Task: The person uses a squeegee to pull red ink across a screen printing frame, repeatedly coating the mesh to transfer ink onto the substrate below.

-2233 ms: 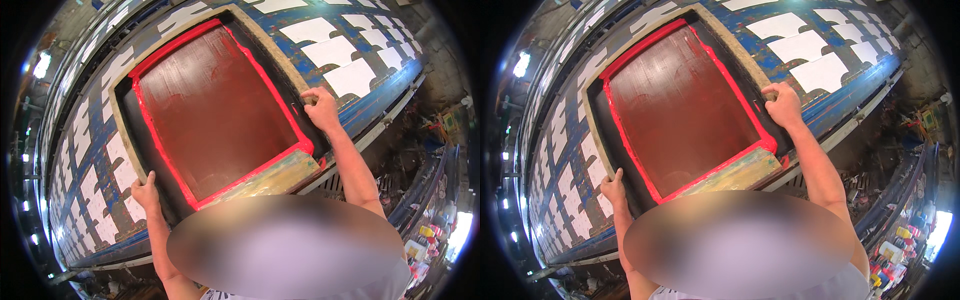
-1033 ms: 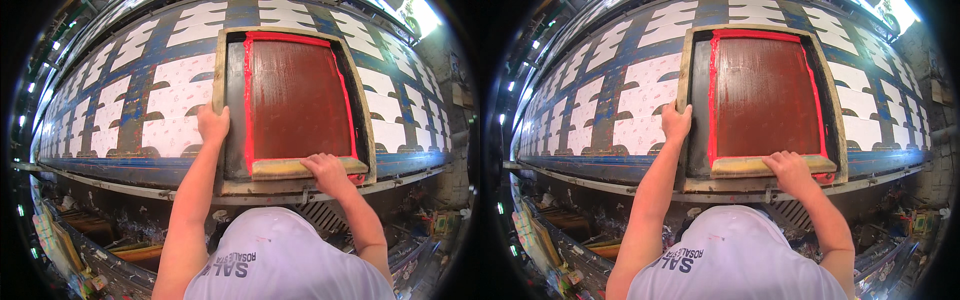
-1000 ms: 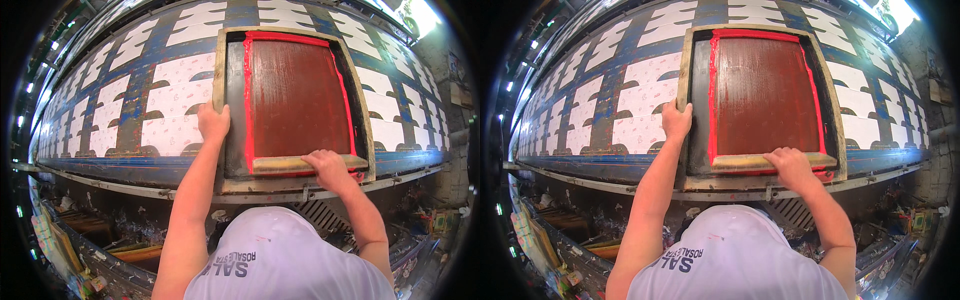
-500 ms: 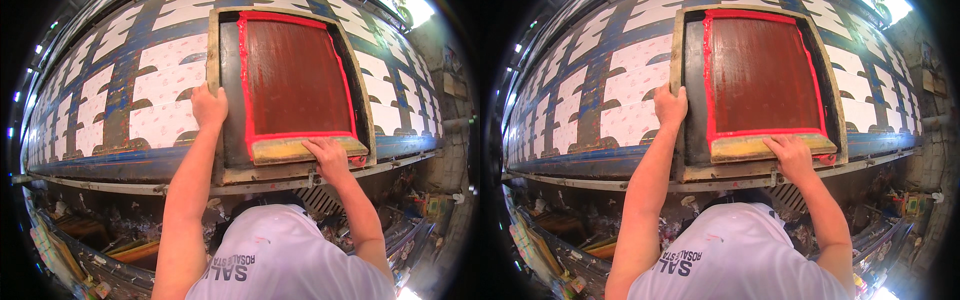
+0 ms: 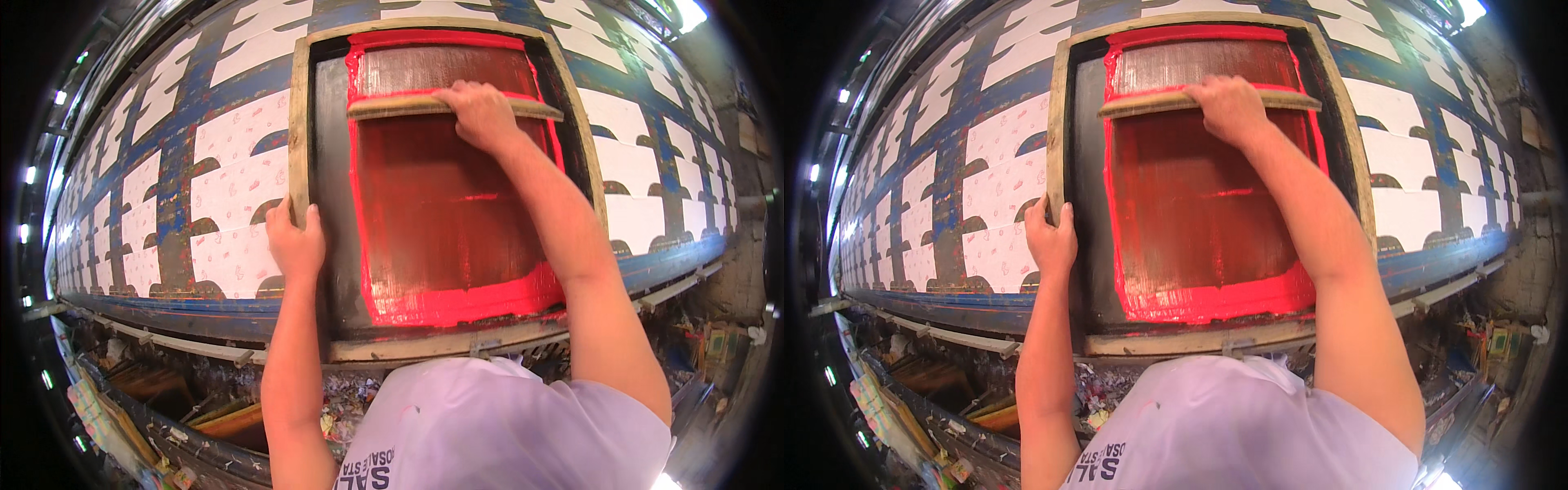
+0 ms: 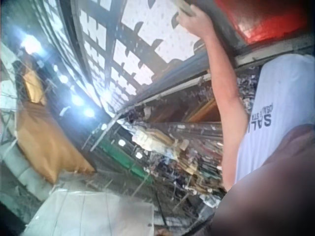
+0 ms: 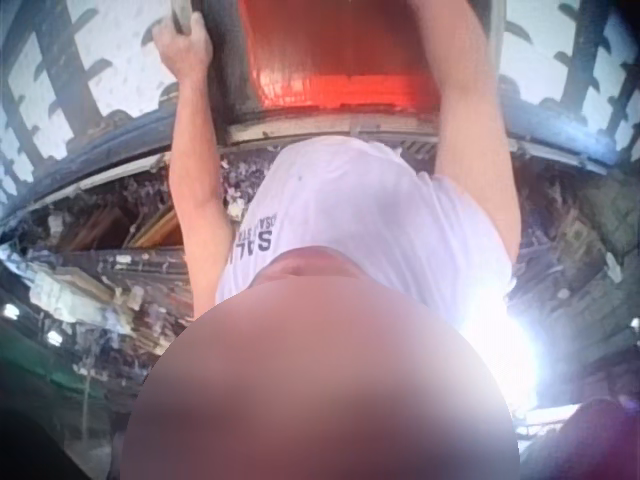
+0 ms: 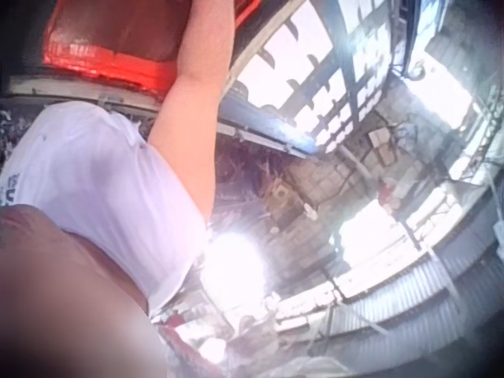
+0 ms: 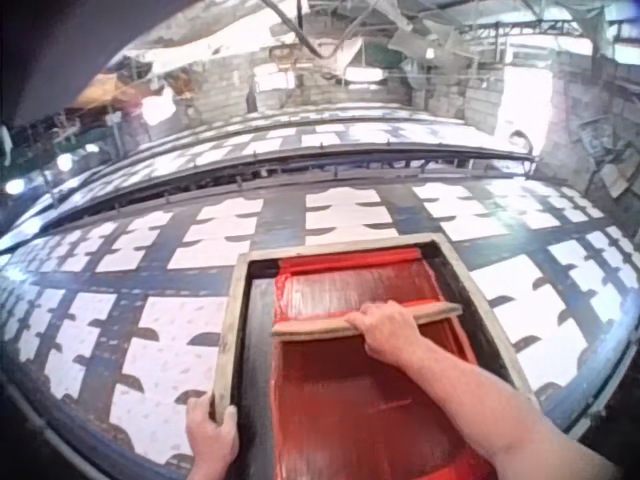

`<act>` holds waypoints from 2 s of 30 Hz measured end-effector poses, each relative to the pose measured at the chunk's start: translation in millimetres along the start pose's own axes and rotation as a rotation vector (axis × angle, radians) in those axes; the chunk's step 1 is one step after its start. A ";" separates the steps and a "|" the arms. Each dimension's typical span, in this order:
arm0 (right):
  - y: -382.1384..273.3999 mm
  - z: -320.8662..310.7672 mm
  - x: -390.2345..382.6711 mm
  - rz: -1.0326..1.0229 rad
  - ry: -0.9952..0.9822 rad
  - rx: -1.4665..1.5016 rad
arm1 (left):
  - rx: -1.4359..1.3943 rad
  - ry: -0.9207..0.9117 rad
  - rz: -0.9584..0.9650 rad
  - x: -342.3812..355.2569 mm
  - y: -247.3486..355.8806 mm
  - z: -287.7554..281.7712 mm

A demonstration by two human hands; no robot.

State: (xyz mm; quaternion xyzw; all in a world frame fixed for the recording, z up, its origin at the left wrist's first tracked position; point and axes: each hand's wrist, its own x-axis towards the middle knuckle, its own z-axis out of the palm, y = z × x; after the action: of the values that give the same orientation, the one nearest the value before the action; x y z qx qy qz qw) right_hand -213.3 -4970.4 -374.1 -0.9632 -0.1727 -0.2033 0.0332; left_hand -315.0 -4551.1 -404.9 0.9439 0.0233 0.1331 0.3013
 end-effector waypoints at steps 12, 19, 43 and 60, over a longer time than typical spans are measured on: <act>116.8 42.9 144.3 0.111 -0.177 0.053 | -0.106 0.083 -0.046 -3.8 7.6 -0.9; 120.1 15.4 151.8 0.131 -0.481 0.006 | -0.246 0.257 0.185 -8.9 26.4 -24.4; -187.5 -178.7 -239.2 0.085 -0.417 0.174 | -2.425 -1.220 0.474 -266.0 176.6 -309.2; -178.2 -213.0 -334.9 -0.105 -0.079 0.448 | -2.390 -1.397 0.741 -320.7 286.1 -273.1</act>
State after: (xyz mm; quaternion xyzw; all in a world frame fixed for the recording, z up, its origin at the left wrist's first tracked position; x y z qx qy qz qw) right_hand -643.3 -4938.7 -315.3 -0.9287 -0.2646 -0.1236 0.2287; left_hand -706.8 -4671.1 -102.6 -0.0489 -0.4938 -0.3411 0.7984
